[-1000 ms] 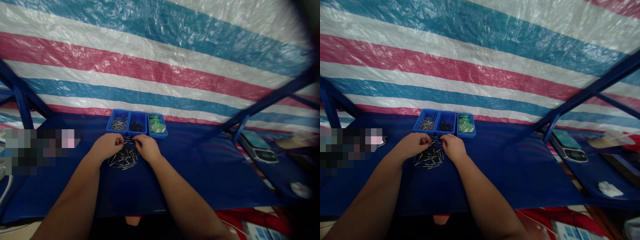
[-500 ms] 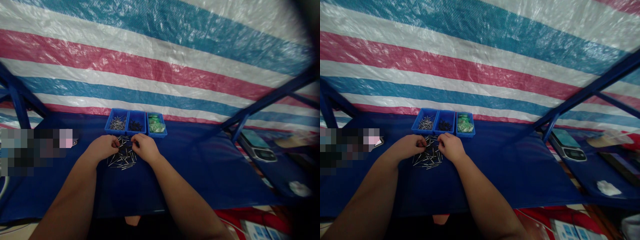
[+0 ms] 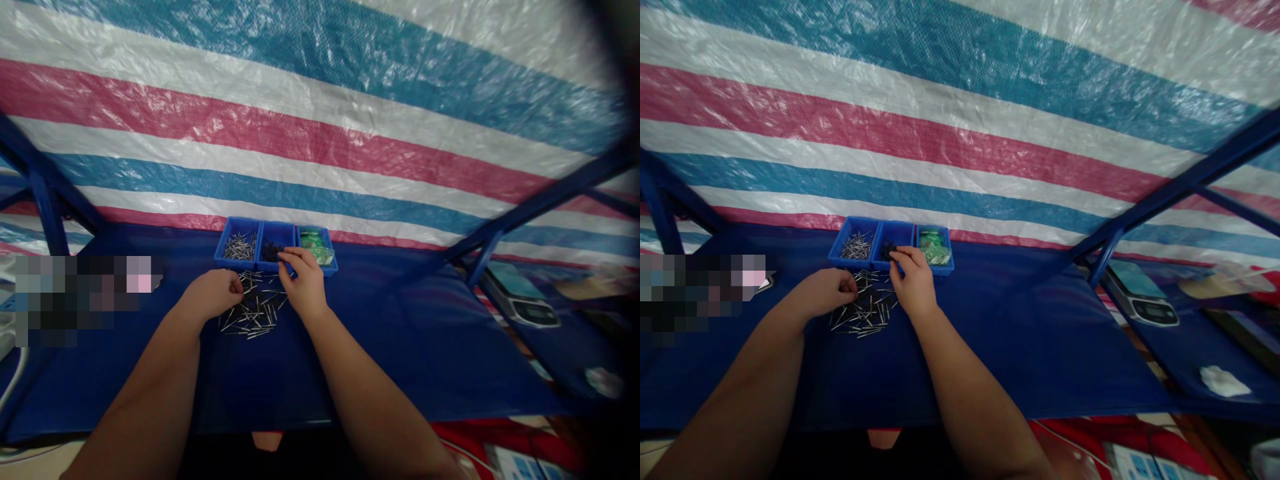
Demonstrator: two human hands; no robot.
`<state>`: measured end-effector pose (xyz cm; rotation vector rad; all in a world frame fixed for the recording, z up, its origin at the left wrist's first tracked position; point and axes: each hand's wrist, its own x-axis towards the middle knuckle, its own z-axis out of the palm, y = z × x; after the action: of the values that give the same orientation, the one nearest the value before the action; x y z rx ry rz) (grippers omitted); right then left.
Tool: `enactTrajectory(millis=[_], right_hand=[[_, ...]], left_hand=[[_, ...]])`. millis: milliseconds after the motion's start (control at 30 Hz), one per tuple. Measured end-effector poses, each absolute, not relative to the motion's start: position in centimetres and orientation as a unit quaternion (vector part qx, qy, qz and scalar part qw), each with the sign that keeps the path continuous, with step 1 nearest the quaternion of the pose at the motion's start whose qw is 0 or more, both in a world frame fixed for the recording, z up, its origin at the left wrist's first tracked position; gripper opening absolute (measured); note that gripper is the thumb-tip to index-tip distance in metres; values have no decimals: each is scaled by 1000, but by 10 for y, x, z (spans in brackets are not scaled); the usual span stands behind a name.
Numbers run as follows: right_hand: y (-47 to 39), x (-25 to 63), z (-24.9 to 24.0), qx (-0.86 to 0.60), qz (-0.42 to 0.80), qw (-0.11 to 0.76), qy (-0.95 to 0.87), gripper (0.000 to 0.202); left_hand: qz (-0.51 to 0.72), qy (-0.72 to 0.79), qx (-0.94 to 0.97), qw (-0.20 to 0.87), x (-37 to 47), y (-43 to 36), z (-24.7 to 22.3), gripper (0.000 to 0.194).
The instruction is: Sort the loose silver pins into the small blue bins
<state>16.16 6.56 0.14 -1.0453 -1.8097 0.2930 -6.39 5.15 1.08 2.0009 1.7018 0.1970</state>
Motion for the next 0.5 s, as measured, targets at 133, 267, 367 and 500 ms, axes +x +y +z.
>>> enactTrajectory(millis=[133, 267, 367, 500], right_hand=[[64, 163, 4, -433, 118, 463, -765, 21], [60, 168, 6, -423, 156, 396, -800, 19], [59, 172, 5, -393, 182, 314, -845, 17], [56, 177, 5, -373, 197, 236, -875, 17]], left_hand=[[64, 622, 743, 241, -65, 53, 9, 13], [71, 634, 735, 229, -66, 54, 9, 14], [75, 649, 725, 220, -67, 54, 10, 15], [76, 677, 706, 191, -68, 54, 14, 14]])
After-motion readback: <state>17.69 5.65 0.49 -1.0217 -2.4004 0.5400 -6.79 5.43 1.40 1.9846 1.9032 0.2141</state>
